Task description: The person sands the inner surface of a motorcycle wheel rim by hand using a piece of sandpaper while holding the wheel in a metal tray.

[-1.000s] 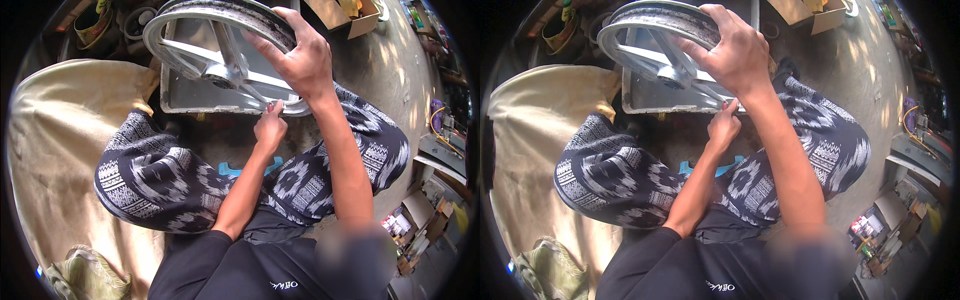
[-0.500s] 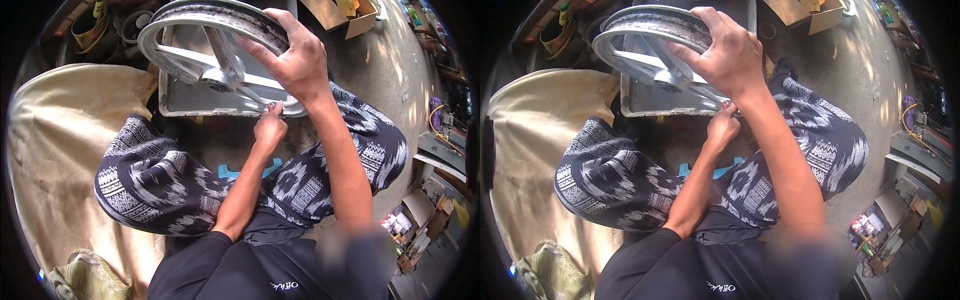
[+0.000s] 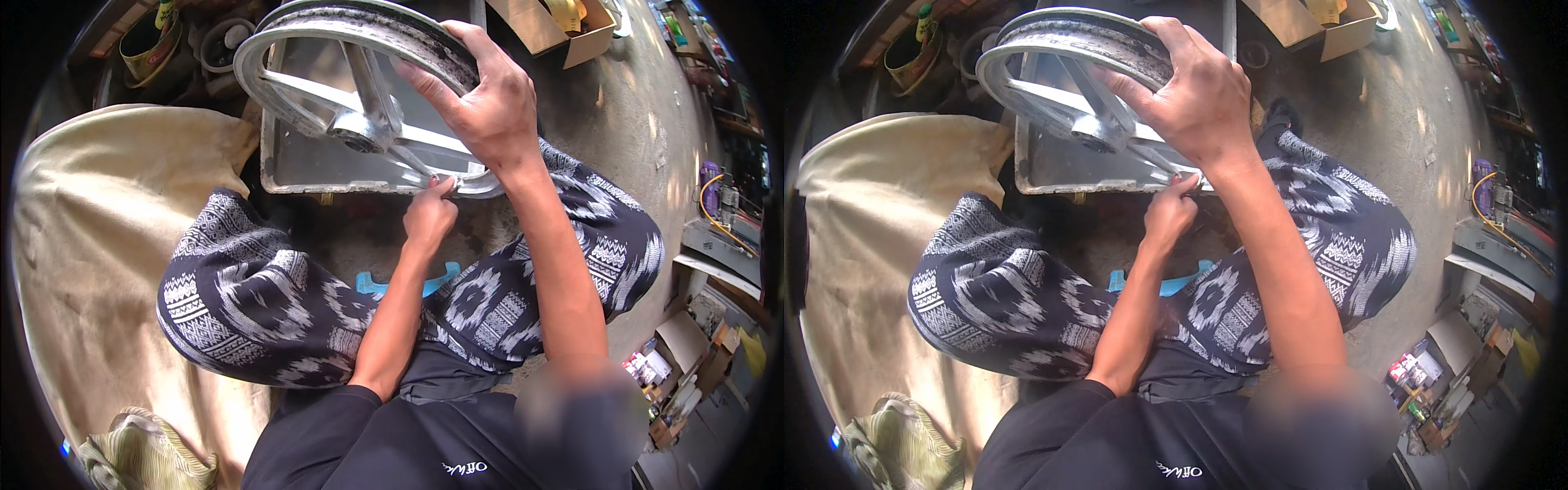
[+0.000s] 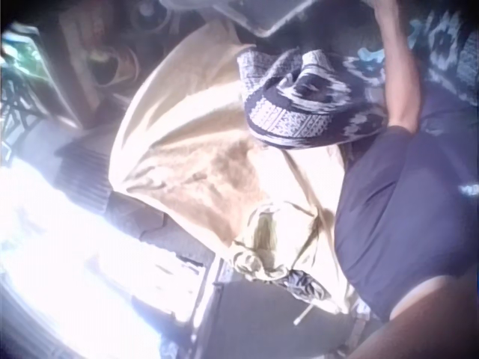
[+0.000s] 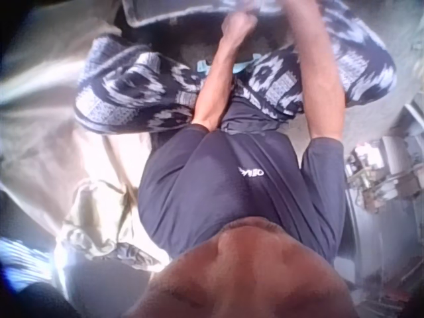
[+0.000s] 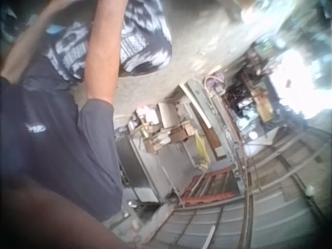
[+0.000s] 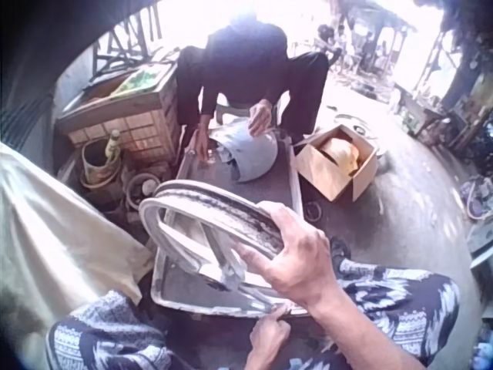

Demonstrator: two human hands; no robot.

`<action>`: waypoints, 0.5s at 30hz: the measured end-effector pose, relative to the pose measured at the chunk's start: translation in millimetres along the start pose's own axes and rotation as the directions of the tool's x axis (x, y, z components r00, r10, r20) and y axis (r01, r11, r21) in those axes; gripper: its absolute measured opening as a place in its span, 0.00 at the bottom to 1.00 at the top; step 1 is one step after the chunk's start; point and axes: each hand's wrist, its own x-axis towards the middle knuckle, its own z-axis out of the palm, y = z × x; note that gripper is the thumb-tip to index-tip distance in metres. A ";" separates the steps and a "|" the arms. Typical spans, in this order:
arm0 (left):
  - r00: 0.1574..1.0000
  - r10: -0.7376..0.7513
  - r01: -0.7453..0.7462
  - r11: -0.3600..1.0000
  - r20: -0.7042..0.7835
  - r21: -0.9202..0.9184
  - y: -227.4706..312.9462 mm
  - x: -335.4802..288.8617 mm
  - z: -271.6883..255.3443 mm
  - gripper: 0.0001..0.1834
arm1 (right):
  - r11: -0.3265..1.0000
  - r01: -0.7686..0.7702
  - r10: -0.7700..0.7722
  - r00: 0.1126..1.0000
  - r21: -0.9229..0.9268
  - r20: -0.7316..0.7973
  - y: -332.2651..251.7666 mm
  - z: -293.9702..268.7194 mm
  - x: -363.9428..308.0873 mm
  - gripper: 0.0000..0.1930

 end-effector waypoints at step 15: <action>0.999 0.008 -0.010 0.999 0.046 0.034 5.9 -4.2 11.8 0.30 | 0.999 0.012 -0.012 1.000 -0.031 0.006 -4.2 0.1 3.1 0.35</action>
